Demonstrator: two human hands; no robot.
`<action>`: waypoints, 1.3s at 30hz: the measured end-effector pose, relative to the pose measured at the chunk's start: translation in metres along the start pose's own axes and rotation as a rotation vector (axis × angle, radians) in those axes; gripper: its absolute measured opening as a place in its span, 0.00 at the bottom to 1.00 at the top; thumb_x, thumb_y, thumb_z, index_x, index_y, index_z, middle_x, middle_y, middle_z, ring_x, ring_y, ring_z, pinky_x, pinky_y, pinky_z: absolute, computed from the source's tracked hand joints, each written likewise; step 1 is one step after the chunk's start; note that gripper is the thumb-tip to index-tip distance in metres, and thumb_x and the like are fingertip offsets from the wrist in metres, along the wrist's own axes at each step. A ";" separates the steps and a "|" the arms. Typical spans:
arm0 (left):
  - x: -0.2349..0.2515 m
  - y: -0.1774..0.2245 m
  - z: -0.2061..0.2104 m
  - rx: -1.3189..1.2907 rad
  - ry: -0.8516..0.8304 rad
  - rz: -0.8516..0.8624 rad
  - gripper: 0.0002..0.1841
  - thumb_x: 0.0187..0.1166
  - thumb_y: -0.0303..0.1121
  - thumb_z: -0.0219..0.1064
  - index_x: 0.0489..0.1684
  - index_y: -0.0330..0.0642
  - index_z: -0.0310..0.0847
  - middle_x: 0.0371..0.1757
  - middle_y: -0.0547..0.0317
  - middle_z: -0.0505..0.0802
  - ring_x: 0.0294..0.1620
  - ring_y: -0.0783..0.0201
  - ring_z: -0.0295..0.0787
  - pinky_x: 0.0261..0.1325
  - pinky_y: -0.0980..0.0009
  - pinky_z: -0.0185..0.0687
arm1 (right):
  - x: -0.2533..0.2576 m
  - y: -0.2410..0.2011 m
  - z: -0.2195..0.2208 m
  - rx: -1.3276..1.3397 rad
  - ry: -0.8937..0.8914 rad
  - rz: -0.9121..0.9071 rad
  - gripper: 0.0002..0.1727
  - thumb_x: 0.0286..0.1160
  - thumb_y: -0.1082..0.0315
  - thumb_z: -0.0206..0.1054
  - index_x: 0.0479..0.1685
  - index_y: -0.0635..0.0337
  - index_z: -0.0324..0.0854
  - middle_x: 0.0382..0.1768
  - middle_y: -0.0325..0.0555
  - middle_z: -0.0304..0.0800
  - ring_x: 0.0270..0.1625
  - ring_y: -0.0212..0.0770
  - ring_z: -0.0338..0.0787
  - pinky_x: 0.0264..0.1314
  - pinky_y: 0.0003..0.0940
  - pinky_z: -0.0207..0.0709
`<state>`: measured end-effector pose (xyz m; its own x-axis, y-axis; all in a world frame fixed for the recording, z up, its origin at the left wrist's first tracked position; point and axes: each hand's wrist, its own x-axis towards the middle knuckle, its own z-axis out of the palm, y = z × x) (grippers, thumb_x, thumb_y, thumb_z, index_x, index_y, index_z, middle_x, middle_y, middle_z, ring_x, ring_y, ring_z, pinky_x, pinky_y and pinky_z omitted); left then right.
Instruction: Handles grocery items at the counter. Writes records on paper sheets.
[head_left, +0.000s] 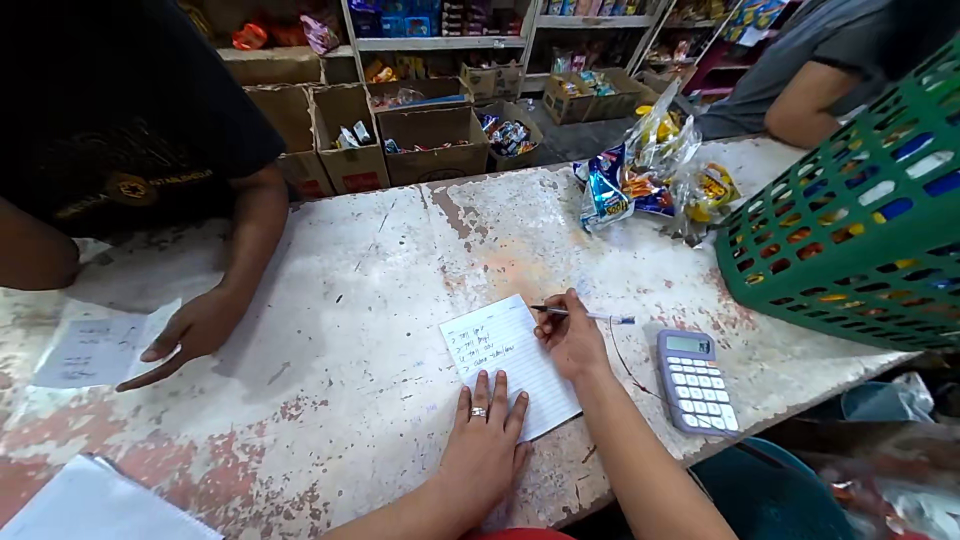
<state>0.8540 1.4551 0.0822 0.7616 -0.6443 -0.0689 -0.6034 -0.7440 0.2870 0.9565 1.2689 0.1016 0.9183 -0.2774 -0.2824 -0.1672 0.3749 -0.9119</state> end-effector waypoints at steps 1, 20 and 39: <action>0.004 -0.001 0.000 -0.006 -0.001 0.004 0.35 0.89 0.57 0.47 0.91 0.46 0.60 0.92 0.32 0.60 0.91 0.29 0.54 0.85 0.31 0.54 | -0.006 0.002 0.006 -0.023 -0.043 0.018 0.25 0.97 0.54 0.40 0.42 0.58 0.79 0.26 0.39 0.85 0.27 0.33 0.85 0.35 0.28 0.83; -0.005 0.005 -0.034 -0.103 -0.233 -0.112 0.51 0.80 0.65 0.58 0.91 0.29 0.52 0.93 0.29 0.54 0.92 0.27 0.48 0.84 0.31 0.55 | -0.038 0.036 0.039 -0.835 -0.262 -0.315 0.14 0.72 0.62 0.72 0.22 0.58 0.78 0.18 0.30 0.78 0.22 0.21 0.78 0.29 0.20 0.73; -0.006 0.009 -0.027 -0.162 -0.156 -0.112 0.50 0.79 0.63 0.62 0.90 0.28 0.55 0.90 0.26 0.59 0.91 0.26 0.50 0.83 0.30 0.56 | -0.038 0.044 0.039 -0.855 -0.228 -0.421 0.18 0.70 0.63 0.74 0.15 0.54 0.75 0.11 0.28 0.73 0.16 0.19 0.71 0.22 0.18 0.63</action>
<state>0.8503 1.4570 0.1107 0.7684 -0.5884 -0.2517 -0.4620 -0.7821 0.4181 0.9282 1.3306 0.0840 0.9948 -0.0299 0.0976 0.0689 -0.5081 -0.8586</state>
